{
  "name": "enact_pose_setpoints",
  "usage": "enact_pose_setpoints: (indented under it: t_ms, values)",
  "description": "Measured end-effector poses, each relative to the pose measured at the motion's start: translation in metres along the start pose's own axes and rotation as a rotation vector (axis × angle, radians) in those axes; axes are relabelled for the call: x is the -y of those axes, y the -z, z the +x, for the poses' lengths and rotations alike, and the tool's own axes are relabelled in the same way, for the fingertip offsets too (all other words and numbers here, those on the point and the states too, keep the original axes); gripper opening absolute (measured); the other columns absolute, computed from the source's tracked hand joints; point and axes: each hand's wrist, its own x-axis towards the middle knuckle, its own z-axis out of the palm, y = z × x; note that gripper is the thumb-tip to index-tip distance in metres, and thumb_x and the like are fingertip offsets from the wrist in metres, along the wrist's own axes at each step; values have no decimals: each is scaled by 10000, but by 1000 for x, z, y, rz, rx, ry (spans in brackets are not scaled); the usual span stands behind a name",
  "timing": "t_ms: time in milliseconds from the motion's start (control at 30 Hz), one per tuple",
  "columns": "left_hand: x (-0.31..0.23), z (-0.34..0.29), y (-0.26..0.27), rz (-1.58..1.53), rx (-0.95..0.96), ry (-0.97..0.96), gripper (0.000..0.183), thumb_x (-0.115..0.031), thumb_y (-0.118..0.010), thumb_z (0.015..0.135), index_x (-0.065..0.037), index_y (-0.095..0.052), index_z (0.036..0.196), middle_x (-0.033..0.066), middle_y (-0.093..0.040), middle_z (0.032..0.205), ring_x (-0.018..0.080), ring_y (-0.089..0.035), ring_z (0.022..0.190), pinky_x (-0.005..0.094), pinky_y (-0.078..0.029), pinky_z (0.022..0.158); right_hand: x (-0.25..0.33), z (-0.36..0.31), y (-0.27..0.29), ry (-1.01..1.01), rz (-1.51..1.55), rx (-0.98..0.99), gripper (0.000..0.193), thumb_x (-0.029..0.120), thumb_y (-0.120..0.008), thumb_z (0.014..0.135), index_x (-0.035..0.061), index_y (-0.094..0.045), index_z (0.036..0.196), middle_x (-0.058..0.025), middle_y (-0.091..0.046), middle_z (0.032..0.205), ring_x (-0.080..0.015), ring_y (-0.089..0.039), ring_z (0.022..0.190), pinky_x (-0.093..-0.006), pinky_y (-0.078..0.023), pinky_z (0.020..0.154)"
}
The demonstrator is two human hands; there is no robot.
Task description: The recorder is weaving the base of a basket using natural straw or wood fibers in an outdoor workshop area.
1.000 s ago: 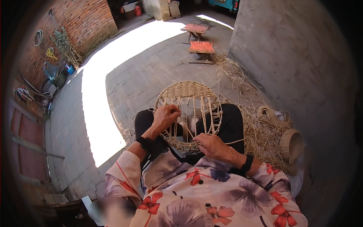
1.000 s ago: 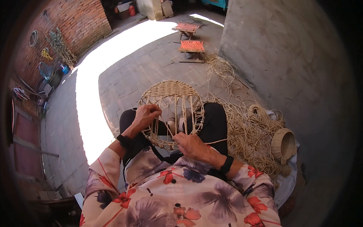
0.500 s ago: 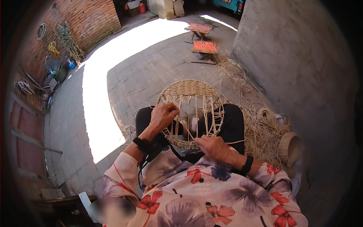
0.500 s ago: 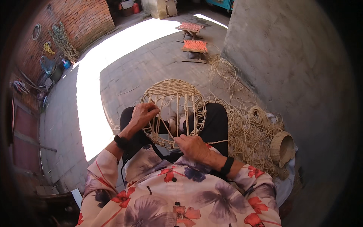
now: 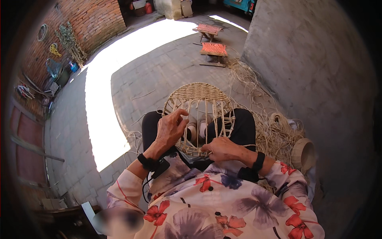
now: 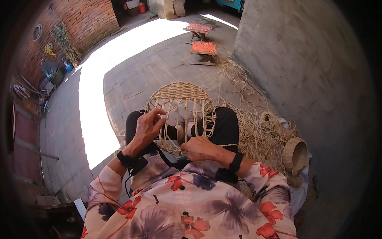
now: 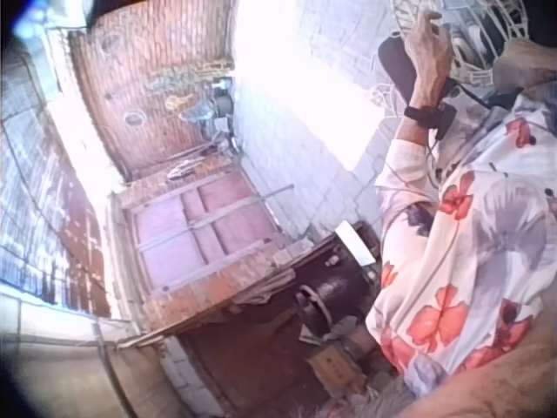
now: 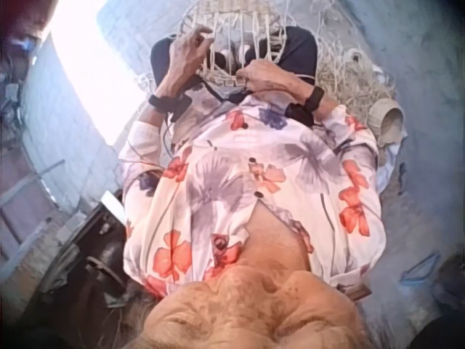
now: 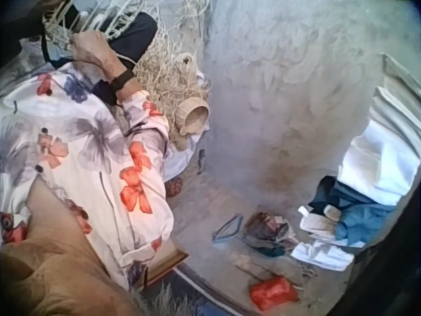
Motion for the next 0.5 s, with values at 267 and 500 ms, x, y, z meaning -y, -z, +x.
enact_pose_setpoints:
  t_ms: [267, 500]
  values:
    - [-5, -64, -30, 251, 432, -623, 175, -73, -609, 811, -99, -647, 979, 88, -600, 655, 274, -644, 611, 402, -476, 524, -21, 28, 3, -57, 310, 294, 381, 142, -592, 743, 54, -666, 1106, -155, -706, 881, -289, -688, 768, -391, -534, 686]
    - [-6, -62, -57, 645, 618, -644, 249, -104, -573, 826, -117, -615, 1071, 110, -626, 726, 257, -669, 624, 404, -490, 524, -12, 33, 12, -114, 321, 394, 316, 131, -606, 772, 37, -659, 1070, -106, -680, 824, -209, -651, 698, -339, -514, 625]
